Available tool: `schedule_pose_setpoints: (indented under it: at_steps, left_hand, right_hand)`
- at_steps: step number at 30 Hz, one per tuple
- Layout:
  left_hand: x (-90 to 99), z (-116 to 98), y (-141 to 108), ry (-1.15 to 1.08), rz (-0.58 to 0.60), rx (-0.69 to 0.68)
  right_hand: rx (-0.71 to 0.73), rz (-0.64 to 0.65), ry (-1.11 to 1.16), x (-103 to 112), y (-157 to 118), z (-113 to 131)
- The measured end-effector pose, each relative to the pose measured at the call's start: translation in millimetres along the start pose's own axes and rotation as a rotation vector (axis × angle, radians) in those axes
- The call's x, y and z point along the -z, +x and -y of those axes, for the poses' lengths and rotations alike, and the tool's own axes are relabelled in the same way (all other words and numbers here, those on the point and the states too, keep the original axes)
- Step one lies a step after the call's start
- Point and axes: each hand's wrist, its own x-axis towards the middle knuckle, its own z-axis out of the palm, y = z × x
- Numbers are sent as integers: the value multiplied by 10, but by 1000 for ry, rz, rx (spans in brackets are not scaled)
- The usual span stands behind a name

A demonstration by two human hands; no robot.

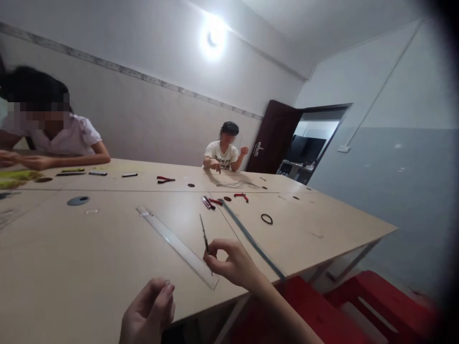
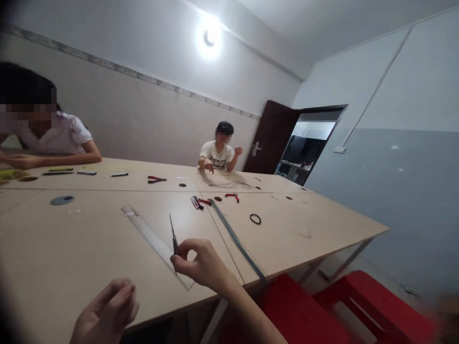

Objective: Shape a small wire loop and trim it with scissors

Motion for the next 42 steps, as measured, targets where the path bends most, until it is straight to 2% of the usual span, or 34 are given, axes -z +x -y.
schedule_pose_setpoints:
  at_steps: [3,6,11,15,21,25,29,32,34,38,42]
  left_hand:
    - [-22,-91,-75,-15,9,-52]
    - [-37,-170,-131,1,-30,-85]
    - [-20,-193,-173,55,-17,-107]
    - [-2,-183,-187,97,13,-119]
    - [12,-171,-200,138,56,-144]
    - [8,-166,-202,147,75,-162]
    - [-8,-176,-208,146,93,-202]
    - [-17,-187,-232,151,102,-245]
    - [-24,-195,-259,158,110,-273]
    - [-43,-215,-321,182,134,-330]
    - [-51,-245,-384,220,155,-397]
  right_hand:
    - [143,-65,174,-99,-228,137]
    - [180,-81,341,-248,-420,178]
    - [4,-82,519,-520,-663,288]
    - [-104,-58,585,-654,-776,403]
    - [-168,-62,474,-650,-824,437]
    - [-193,-160,358,-613,-844,360]
    - [-263,-274,303,-678,-889,215]
    - [-221,-342,327,-733,-944,198]
    - [-149,-335,331,-721,-988,267]
    - [-6,-221,276,-597,-1031,487]
    - [46,-124,155,-511,-986,611]
